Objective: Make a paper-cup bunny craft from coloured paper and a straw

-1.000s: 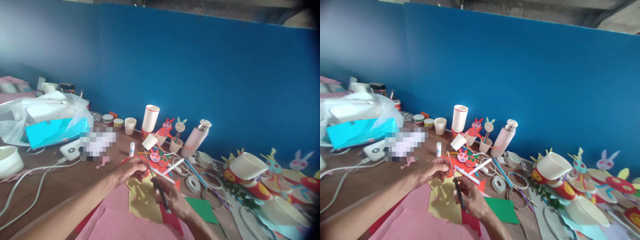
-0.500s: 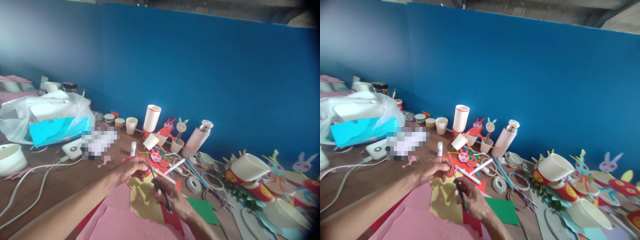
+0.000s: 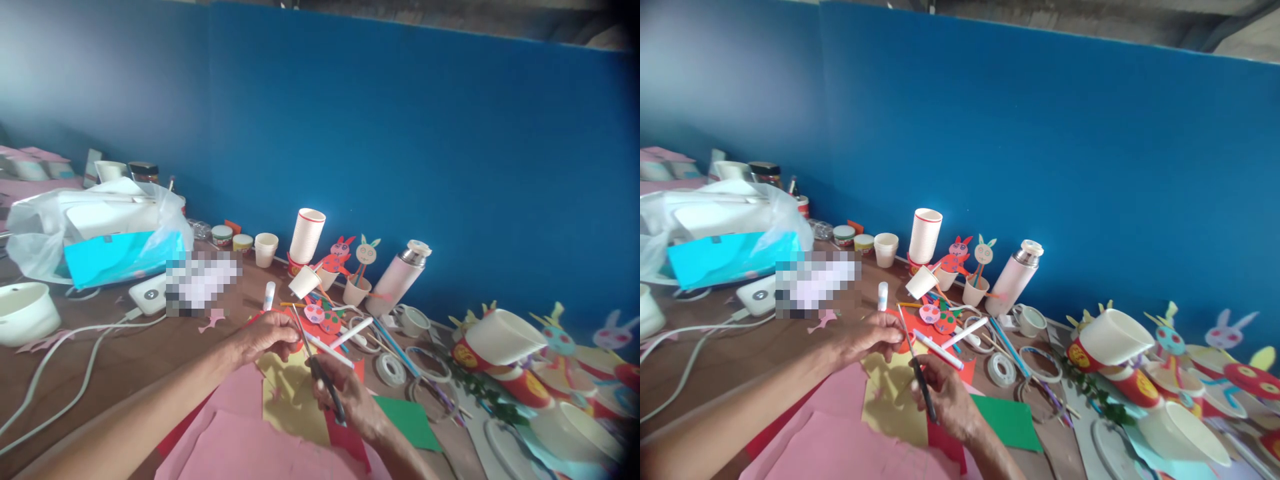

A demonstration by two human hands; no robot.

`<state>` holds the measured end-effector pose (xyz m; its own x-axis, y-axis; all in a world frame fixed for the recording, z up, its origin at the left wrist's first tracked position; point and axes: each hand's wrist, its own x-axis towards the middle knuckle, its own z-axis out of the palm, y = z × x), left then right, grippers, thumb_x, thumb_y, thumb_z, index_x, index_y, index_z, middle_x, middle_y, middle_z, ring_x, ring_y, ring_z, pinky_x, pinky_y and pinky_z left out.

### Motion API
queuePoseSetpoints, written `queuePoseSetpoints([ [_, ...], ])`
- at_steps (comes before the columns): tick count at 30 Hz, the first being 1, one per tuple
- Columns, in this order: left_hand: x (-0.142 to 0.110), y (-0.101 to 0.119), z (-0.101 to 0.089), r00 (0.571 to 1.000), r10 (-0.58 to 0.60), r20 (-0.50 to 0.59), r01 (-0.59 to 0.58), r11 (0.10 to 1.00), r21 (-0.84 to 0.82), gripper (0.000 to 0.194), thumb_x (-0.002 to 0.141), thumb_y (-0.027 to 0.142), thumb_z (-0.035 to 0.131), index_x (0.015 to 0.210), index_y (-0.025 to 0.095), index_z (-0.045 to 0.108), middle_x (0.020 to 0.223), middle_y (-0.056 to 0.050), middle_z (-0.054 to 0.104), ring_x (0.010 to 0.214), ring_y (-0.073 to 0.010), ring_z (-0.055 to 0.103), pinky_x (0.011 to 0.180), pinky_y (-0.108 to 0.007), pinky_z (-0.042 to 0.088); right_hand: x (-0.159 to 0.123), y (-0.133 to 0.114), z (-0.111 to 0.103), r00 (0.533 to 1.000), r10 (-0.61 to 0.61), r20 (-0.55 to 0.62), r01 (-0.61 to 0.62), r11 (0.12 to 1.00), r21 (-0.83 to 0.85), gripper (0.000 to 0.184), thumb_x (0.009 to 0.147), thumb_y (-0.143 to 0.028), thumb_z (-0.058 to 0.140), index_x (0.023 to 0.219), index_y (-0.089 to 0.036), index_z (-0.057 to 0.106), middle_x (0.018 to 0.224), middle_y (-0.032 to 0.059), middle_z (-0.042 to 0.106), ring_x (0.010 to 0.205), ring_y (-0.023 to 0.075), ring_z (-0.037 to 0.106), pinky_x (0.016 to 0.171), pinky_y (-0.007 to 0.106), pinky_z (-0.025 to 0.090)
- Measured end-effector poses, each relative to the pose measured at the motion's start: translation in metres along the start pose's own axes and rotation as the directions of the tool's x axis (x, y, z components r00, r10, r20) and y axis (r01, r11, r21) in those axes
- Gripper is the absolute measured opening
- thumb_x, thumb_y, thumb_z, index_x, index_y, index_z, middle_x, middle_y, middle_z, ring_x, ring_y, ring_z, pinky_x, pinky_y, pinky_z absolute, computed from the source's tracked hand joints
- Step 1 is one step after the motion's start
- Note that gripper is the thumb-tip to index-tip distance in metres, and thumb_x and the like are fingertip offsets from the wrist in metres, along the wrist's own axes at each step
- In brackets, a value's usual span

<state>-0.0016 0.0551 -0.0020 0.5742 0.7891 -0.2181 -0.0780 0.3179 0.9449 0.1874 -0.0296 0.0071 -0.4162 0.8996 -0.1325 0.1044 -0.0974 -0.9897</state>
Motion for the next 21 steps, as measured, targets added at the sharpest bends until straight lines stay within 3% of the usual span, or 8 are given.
queuePoseSetpoints([
  [21, -0.0038, 0.0057, 0.0011, 1.000, -0.026, 0.009, 0.026, 0.999, 0.020, 0.013, 0.062, 0.023, 0.064, 0.064, 0.011, 0.058, 0.054, 0.000, 0.058, 0.045, -0.0094, 0.051, 0.047, -0.023, 0.042, 0.0003, 0.0026, -0.0020, 1.000, 0.009, -0.030, -0.009, 1.000, -0.010, 0.056, 0.064, -0.060, 0.062, 0.097, -0.014, 0.058, 0.059, -0.0042, 0.042, 0.047, 0.0065, 0.037, 0.045, 0.020, 0.034],
])
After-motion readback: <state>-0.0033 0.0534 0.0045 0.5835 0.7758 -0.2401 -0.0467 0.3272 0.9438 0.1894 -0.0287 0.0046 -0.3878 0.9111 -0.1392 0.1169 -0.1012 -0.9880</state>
